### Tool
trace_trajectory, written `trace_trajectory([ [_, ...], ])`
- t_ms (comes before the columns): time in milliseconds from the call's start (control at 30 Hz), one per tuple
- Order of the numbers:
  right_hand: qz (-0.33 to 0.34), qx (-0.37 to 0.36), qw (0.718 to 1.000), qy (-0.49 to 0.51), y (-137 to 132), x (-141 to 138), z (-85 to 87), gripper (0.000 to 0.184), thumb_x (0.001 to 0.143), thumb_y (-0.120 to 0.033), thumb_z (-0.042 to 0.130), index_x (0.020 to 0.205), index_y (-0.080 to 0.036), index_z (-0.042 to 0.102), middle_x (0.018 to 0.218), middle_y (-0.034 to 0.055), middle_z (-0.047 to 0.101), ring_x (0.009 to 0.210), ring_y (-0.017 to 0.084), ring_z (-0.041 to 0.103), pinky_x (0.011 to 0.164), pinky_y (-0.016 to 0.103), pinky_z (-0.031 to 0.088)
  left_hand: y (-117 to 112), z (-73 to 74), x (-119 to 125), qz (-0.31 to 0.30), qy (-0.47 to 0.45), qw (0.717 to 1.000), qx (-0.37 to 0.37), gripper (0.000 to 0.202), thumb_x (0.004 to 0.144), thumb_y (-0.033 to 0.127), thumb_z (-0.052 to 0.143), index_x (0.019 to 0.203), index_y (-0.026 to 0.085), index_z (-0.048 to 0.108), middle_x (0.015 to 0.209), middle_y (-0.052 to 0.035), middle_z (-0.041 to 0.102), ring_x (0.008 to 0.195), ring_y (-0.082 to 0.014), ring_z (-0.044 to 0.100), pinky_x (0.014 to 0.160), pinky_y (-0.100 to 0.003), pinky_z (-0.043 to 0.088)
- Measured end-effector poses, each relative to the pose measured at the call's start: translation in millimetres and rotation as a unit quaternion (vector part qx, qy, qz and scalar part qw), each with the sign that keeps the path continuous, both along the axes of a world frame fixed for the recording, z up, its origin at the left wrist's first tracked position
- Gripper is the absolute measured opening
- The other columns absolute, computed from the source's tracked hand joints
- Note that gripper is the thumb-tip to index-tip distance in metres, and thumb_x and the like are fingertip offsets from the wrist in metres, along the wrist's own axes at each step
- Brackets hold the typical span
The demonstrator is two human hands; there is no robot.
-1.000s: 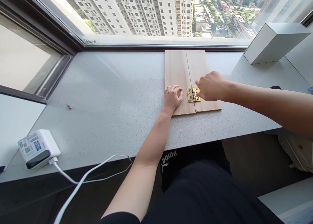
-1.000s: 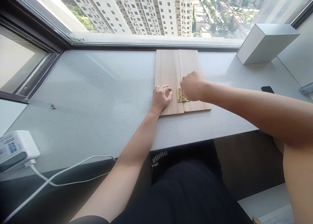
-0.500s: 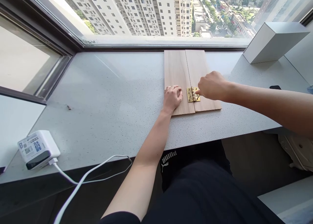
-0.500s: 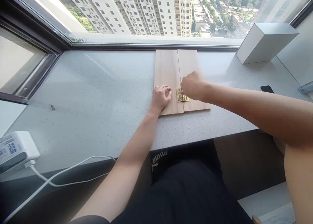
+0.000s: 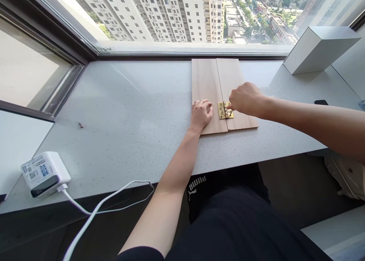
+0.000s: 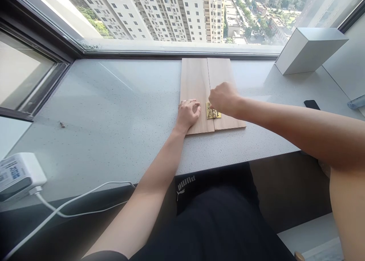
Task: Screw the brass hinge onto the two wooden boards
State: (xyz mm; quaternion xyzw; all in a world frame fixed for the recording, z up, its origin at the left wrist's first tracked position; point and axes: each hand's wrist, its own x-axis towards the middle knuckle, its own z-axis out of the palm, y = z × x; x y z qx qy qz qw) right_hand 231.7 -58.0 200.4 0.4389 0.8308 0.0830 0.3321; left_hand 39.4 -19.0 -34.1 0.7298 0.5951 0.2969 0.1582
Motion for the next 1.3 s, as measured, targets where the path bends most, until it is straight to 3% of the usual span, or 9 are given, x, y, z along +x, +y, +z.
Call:
trace_trajectory([
  [167,0.002,-0.007,0.999,0.052,-5.7,7.5,0.2,0.043,0.124,-0.03,0.055,0.155,-0.002,0.065,0.105,0.0128,0.078,0.078,0.023,0.065,0.066,0.036,0.044,0.6,-0.7,1.4,0.003,0.003,1.0,0.002,0.031,0.114,0.027,0.064,0.134,0.019,0.086,0.158,-0.0164,0.081,0.155,-0.0396,0.066,0.143,-0.063,0.044],
  [267,0.036,-0.04,0.996,0.076,-2.5,12.0,2.7,0.04,0.119,-0.009,0.05,0.156,-0.003,0.064,0.115,0.0143,0.079,0.081,0.021,0.065,0.066,0.035,0.044,0.7,-1.1,1.8,0.005,0.003,1.0,0.005,0.029,0.114,0.027,0.065,0.132,0.021,0.087,0.157,-0.0151,0.082,0.155,-0.04,0.067,0.143,-0.063,0.044],
  [467,0.051,-0.012,0.998,0.024,4.4,0.8,4.0,0.048,0.128,-0.045,0.055,0.135,-0.003,0.078,0.101,0.0149,0.079,0.085,0.027,0.071,0.072,0.038,0.045,0.3,-1.1,0.7,0.002,0.006,1.0,0.005,0.031,0.114,0.028,0.064,0.133,0.019,0.087,0.157,-0.017,0.082,0.155,-0.0398,0.067,0.144,-0.061,0.044],
  [600,0.027,0.009,1.0,0.014,0.8,-5.0,2.9,0.054,0.13,-0.049,0.049,0.127,-0.006,0.081,0.095,0.0126,0.077,0.082,0.028,0.07,0.069,0.038,0.044,0.5,-1.8,1.0,0.004,-0.002,1.0,0.005,0.029,0.114,0.028,0.064,0.132,0.023,0.087,0.157,-0.0152,0.082,0.155,-0.0403,0.066,0.142,-0.064,0.045],
  [733,0.04,-0.022,0.998,0.04,-2.5,0.1,5.8,0.04,0.122,-0.017,0.053,0.157,-0.001,0.063,0.113,0.0142,0.079,0.083,0.024,0.067,0.068,0.037,0.044,0.0,-1.6,1.8,0.008,-0.001,1.0,0.006,0.03,0.114,0.027,0.065,0.133,0.022,0.087,0.158,-0.0152,0.081,0.154,-0.0405,0.066,0.142,-0.064,0.045],
  [833,0.076,-0.049,0.995,0.039,-1.3,2.7,8.5,0.046,0.115,0.002,0.041,0.155,-0.001,0.064,0.111,0.0145,0.079,0.081,0.022,0.066,0.07,0.036,0.046,-0.7,-1.0,2.0,0.008,0.0,1.0,0.008,0.03,0.114,0.028,0.065,0.132,0.021,0.087,0.157,-0.0152,0.082,0.153,-0.0411,0.067,0.142,-0.064,0.044],
  [933,0.056,-0.034,0.998,0.021,1.6,0.1,8.6,0.034,0.125,-0.019,0.05,0.139,-0.004,0.077,0.101,0.0155,0.079,0.085,0.027,0.071,0.074,0.039,0.048,-0.7,-0.9,1.6,0.004,-0.004,1.0,0.004,0.03,0.114,0.028,0.064,0.133,0.022,0.087,0.157,-0.0146,0.082,0.154,-0.0413,0.066,0.143,-0.066,0.043],
  [1133,-0.016,0.003,1.0,0.01,1.7,0.0,2.2,0.055,0.127,-0.054,0.055,0.115,-0.01,0.085,0.092,0.0137,0.077,0.081,0.028,0.071,0.071,0.038,0.047,1.3,-2.2,0.5,0.0,-0.002,1.0,-0.003,0.031,0.114,0.027,0.063,0.134,0.021,0.086,0.158,-0.0159,0.081,0.155,-0.0396,0.065,0.142,-0.064,0.044],
  [1300,-0.011,-0.025,0.998,0.062,-5.6,13.7,4.1,0.042,0.118,-0.014,0.057,0.158,-0.004,0.064,0.117,0.0172,0.082,0.087,0.025,0.071,0.07,0.036,0.045,1.8,-2.9,0.2,-0.002,-0.002,1.0,-0.002,0.029,0.115,0.028,0.064,0.133,0.023,0.086,0.157,-0.0149,0.081,0.155,-0.0401,0.065,0.141,-0.064,0.045],
])
